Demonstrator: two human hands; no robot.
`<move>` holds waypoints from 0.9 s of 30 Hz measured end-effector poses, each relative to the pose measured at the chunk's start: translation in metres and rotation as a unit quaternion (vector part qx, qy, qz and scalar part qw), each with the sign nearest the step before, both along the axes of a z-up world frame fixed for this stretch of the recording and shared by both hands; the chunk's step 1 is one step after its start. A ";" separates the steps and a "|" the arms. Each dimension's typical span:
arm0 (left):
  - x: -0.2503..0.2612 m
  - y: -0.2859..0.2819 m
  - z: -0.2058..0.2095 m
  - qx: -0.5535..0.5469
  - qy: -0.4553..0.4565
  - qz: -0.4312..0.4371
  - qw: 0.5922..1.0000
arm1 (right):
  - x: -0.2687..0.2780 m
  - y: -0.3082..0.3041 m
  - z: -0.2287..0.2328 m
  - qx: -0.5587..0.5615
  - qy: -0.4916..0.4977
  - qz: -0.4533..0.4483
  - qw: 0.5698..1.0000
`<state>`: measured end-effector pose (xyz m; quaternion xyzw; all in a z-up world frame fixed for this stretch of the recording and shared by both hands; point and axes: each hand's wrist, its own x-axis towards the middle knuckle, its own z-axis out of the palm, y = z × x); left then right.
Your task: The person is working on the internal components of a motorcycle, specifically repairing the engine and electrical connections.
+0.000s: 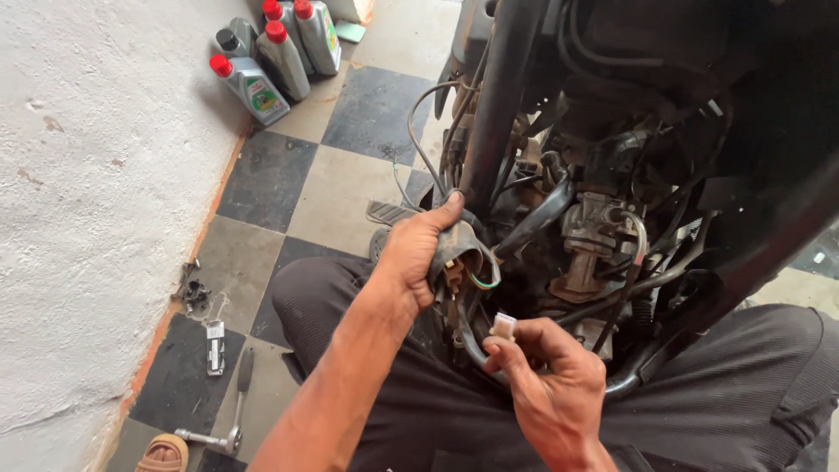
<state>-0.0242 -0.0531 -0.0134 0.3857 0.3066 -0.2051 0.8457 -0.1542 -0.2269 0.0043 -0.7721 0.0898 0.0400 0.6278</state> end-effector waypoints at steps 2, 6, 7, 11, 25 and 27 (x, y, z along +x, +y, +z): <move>-0.001 -0.001 -0.001 0.001 0.010 0.021 1.000 | -0.004 -0.002 0.006 -0.014 -0.031 0.000 0.999; 0.001 0.000 -0.010 -0.053 0.001 0.035 0.998 | -0.015 -0.018 -0.006 0.028 -0.061 0.046 0.997; 0.001 0.000 -0.011 -0.065 0.005 0.032 0.997 | -0.018 -0.024 -0.014 0.050 -0.033 0.055 0.997; 0.001 0.002 -0.013 -0.083 0.007 0.037 0.996 | -0.026 -0.050 -0.056 0.148 0.056 0.055 0.986; -0.001 0.003 -0.016 -0.158 -0.021 0.038 0.986 | -0.027 -0.011 -0.026 -0.087 0.059 0.341 0.934; 0.000 0.004 -0.016 -0.179 -0.016 0.032 0.983 | -0.029 -0.009 -0.033 -0.107 0.033 0.331 0.937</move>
